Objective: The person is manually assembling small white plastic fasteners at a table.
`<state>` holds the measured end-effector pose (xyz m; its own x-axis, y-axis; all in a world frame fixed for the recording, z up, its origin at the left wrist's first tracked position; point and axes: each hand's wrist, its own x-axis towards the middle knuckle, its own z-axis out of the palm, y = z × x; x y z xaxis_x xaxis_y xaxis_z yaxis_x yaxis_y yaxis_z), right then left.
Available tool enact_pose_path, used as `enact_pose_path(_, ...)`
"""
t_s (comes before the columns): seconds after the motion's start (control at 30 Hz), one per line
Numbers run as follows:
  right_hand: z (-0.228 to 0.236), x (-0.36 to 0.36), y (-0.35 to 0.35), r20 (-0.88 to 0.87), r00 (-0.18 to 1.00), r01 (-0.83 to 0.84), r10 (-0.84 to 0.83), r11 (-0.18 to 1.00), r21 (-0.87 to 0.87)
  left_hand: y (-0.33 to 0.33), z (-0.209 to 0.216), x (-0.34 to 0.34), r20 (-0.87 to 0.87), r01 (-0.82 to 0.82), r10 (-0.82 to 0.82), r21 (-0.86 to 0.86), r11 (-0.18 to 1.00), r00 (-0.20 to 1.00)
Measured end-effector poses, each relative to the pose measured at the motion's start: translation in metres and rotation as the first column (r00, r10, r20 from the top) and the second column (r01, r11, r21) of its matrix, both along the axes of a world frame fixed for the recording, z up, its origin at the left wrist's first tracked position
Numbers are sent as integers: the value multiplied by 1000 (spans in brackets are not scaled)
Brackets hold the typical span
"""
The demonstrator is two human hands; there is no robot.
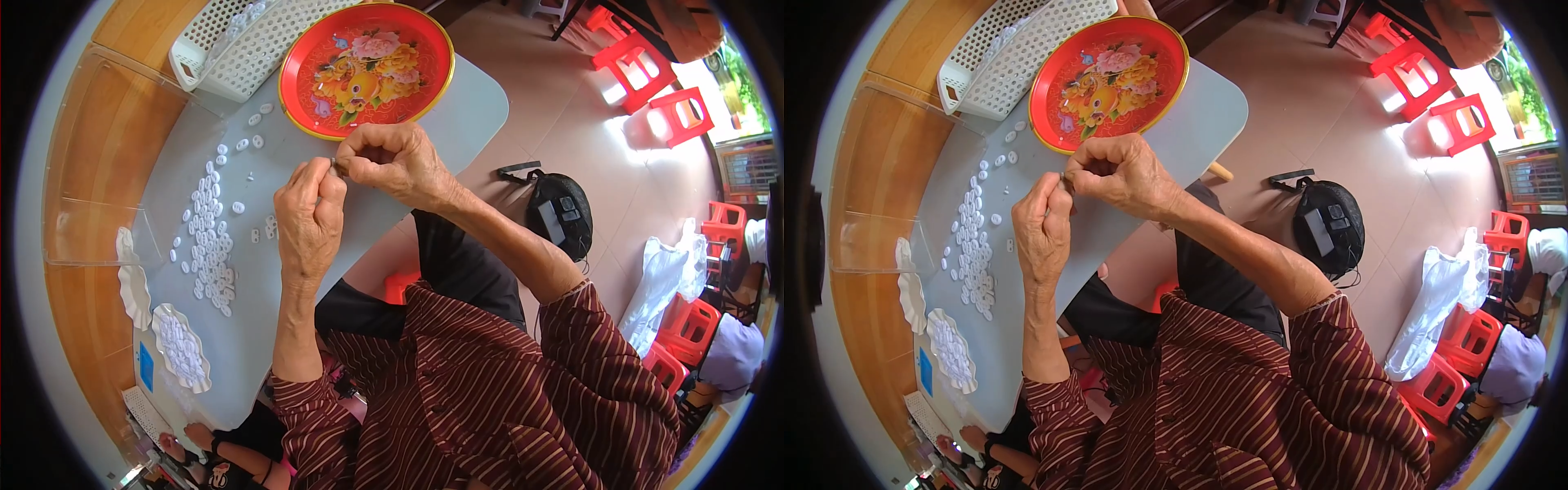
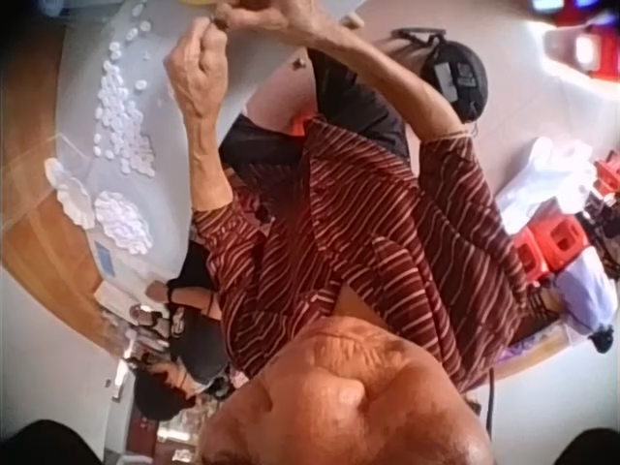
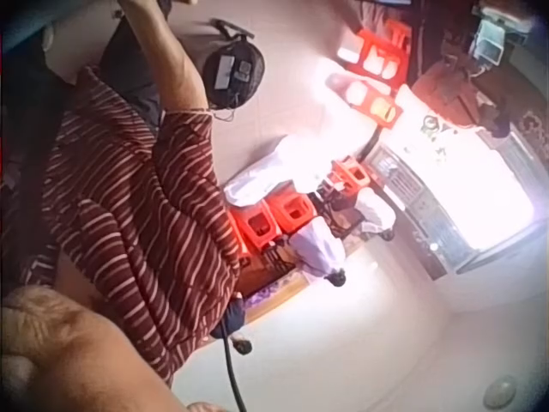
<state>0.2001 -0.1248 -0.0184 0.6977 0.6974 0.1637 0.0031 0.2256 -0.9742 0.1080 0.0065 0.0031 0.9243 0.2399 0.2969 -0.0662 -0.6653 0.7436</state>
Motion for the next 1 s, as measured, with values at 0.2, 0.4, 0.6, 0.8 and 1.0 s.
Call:
enact_pose_path(0.2,4,-2,1,-118,987,-93,108,988,126,3,8,-4,-173,-81,3,-444,892,985)
enact_pose_path(0.4,7,0,-2,-150,979,-111,135,982,156,1,9,-2,-178,-90,-2,-505,859,984)
enact_pose_path(0.6,-1,3,0,-117,991,-51,58,997,60,3,8,-3,-101,2,-122,-761,649,987)
enact_pose_path(0.8,7,-3,-1,-126,992,18,-5,995,97,2,4,-1,-50,34,-135,-830,557,990)
enact_pose_path(1.0,33,15,3,362,865,373,-348,928,1,0,14,-1,-7,-67,71,-422,904,997)
